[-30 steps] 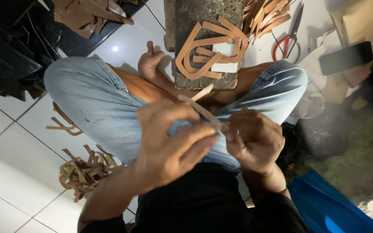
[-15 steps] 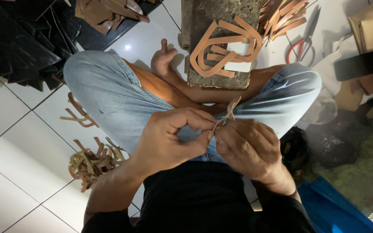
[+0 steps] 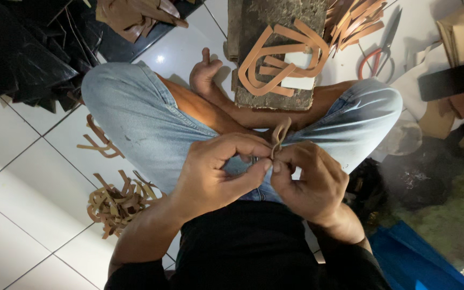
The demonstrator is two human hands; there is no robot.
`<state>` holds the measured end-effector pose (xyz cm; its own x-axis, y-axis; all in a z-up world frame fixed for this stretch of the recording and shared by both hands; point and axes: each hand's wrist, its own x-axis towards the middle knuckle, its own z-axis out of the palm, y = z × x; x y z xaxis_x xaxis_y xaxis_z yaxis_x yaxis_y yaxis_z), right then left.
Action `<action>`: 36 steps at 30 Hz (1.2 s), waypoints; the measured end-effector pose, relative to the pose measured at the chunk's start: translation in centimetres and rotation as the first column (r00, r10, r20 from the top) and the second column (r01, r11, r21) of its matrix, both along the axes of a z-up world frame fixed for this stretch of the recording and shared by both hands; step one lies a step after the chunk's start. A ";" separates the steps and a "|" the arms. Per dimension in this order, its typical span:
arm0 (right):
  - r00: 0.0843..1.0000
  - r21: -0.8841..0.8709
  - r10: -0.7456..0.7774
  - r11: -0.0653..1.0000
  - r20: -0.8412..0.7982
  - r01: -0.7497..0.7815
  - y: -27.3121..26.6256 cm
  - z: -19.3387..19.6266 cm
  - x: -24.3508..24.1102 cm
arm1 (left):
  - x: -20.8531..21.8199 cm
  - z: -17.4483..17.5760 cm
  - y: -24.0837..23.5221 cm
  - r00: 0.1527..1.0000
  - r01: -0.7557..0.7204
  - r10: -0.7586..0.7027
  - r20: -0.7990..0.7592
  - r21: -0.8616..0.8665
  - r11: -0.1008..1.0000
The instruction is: The person sits on the floor and repeatedly picks up small tan leather strips, bends them into U-shapes, and places them on a wooden block. The person also applies glue from a green bottle to the block and arranges the leather pieces.
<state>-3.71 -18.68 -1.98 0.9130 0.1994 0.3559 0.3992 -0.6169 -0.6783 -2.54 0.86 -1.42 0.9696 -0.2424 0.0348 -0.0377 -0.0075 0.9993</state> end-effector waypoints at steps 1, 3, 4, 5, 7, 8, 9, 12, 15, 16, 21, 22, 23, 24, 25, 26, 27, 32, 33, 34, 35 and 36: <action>1.000 0.027 0.008 1.000 -0.029 -0.007 -0.1 0.2 0.1 | 0.1 0.0 0.0 1.000 0.007 -0.007 0.015 -0.008 1.000; 0.998 0.058 0.033 0.998 -0.047 -0.031 -0.2 0.3 0.3 | 0.2 -0.1 0.2 1.000 0.021 -0.021 -0.006 -0.027 0.999; 0.998 0.060 0.051 0.997 -0.036 -0.048 -0.1 0.3 0.4 | 0.3 -0.2 0.3 0.999 0.028 -0.030 -0.042 -0.038 0.999; 0.997 0.063 0.068 0.996 -0.026 -0.067 -0.1 0.2 0.5 | 0.3 -0.3 0.3 0.996 0.034 -0.038 -0.079 -0.048 0.998; 0.991 0.045 0.101 0.993 0.089 -0.105 0.1 0.0 0.8 | 0.4 -0.4 0.4 0.991 0.043 -0.050 -0.123 -0.060 0.997; 0.982 0.034 0.117 0.992 0.147 -0.123 0.2 -0.1 0.9 | 0.4 -0.4 0.3 0.988 0.048 -0.058 -0.144 -0.066 0.997; 0.983 -0.006 0.100 0.995 0.153 -0.101 0.3 -0.3 0.9 | 0.4 -0.4 0.3 0.994 0.035 -0.038 -0.107 -0.031 0.999; 0.980 -0.097 0.056 0.995 0.189 -0.038 0.9 -0.6 0.7 | 0.4 -0.4 0.0 0.999 -0.013 0.015 -0.032 0.073 0.997; 0.972 -0.124 0.037 0.992 0.233 -0.008 1.3 -0.9 0.3 | 0.3 -0.5 -0.3 0.997 -0.052 0.060 -0.045 0.149 0.987; 0.969 -0.128 0.038 0.992 0.243 -0.007 1.3 -1.0 0.1 | 0.2 -0.6 -0.4 0.997 -0.054 0.062 -0.050 0.159 0.986; 0.975 -0.099 0.010 0.995 0.223 0.012 1.2 -2.4 -0.5 | 0.1 -0.9 -0.3 0.997 -0.038 0.045 -0.057 0.111 0.993; 0.974 -0.068 0.009 0.998 0.228 0.007 1.2 -2.8 -0.5 | 0.2 -0.9 -0.2 0.998 -0.042 0.046 -0.040 0.098 0.994; 0.973 -0.038 0.007 0.999 0.231 0.002 1.1 -3.2 -0.6 | 0.2 -0.9 -0.2 0.999 -0.044 0.047 -0.025 0.085 0.995; 0.983 0.042 -0.038 0.999 0.179 0.031 0.9 -3.6 -0.8 | 0.3 -1.1 0.0 0.999 -0.038 0.037 0.010 0.117 0.992; 0.989 0.119 -0.078 0.991 0.122 0.063 0.6 -3.9 -0.8 | 0.4 -1.2 0.3 0.999 -0.034 0.027 0.045 0.148 0.988; 0.992 0.193 -0.114 0.976 0.063 0.099 0.2 -3.9 -0.9 | 0.6 -1.4 0.6 0.997 -0.031 0.017 0.079 0.179 0.983; 0.985 0.221 -0.171 0.961 0.016 0.164 -0.2 -3.9 -1.0 | 0.9 -1.7 1.0 0.997 -0.047 0.042 0.070 0.067 0.997; 0.999 0.118 -0.038 0.992 0.024 0.035 -0.9 -3.0 -0.3 | 0.8 -2.9 1.5 0.990 0.137 -0.137 0.028 -0.377 0.916; 0.997 0.059 0.002 0.998 0.083 -0.007 -0.6 -2.9 0.0 | 0.4 -3.1 1.4 0.984 0.116 -0.163 -0.066 -0.456 0.883; 0.989 -0.003 0.045 0.999 0.140 -0.045 -0.1 -2.6 0.2 | 0.1 -3.3 1.1 0.968 0.085 -0.196 -0.158 -0.528 0.845; 0.976 -0.067 0.092 0.995 0.196 -0.081 0.3 -2.4 0.5 | -0.2 -3.4 0.8 0.942 0.045 -0.232 -0.243 -0.594 0.803; 0.977 -0.068 0.096 0.994 0.192 -0.084 0.6 -2.1 0.8 | -0.4 -3.7 0.7 0.936 0.024 -0.230 -0.265 -0.605 0.796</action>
